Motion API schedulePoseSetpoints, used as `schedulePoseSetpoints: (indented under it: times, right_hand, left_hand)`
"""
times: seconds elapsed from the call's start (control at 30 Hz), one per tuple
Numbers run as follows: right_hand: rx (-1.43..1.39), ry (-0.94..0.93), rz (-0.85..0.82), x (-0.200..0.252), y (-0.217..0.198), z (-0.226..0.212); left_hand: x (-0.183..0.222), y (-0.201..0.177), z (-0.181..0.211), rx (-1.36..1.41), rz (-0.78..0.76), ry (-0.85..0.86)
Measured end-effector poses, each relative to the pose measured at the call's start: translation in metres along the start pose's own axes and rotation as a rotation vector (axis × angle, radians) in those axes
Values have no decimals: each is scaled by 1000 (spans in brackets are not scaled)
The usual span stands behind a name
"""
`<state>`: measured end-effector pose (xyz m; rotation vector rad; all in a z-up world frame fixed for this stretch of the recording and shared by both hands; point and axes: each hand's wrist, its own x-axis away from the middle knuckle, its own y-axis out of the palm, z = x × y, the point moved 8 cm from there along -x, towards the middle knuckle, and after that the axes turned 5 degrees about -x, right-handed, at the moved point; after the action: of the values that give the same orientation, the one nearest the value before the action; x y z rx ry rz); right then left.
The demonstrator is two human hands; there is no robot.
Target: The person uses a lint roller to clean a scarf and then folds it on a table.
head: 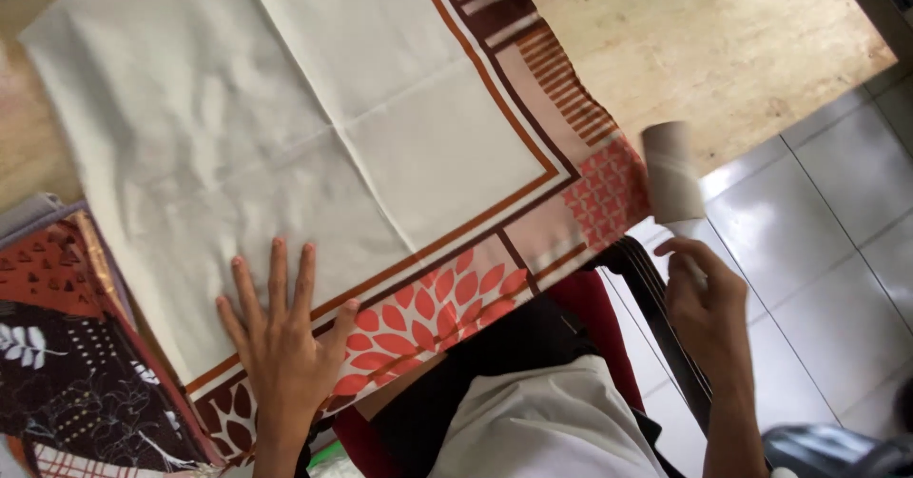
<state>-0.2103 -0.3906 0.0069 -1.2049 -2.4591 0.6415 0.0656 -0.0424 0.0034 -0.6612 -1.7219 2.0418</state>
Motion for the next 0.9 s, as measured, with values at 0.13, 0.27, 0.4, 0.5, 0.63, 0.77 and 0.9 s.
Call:
schedulePoseSetpoints:
  times: [0.13, 0.27, 0.4, 0.5, 0.63, 0.77, 0.9]
  right_hand:
    - [-214, -222, -33, -2, 21, -38]
    - [-49, -541, -264, -14, 96, -76]
    - [56, -693, -413, -18, 190, -109]
    - [194, -806, -350, -20, 209, -116]
    - [487, -625, -130, -46, 165, -117]
    - [340, -460, -79, -98, 118, -72]
    - [342, -328, 86, -115, 78, -66]
  left_hand:
    - [-5, -5, -2, 100, -34, -8]
    - [-50, -37, 14, 118, 62, 107]
    - [-112, -24, 17, 57, 148, 273]
    - [-133, -3, 4, 82, 66, 221]
    - [-137, 13, -6, 66, 32, 179]
    - [-136, 13, -7, 81, 34, 182]
    - [-136, 13, -7, 69, 48, 179]
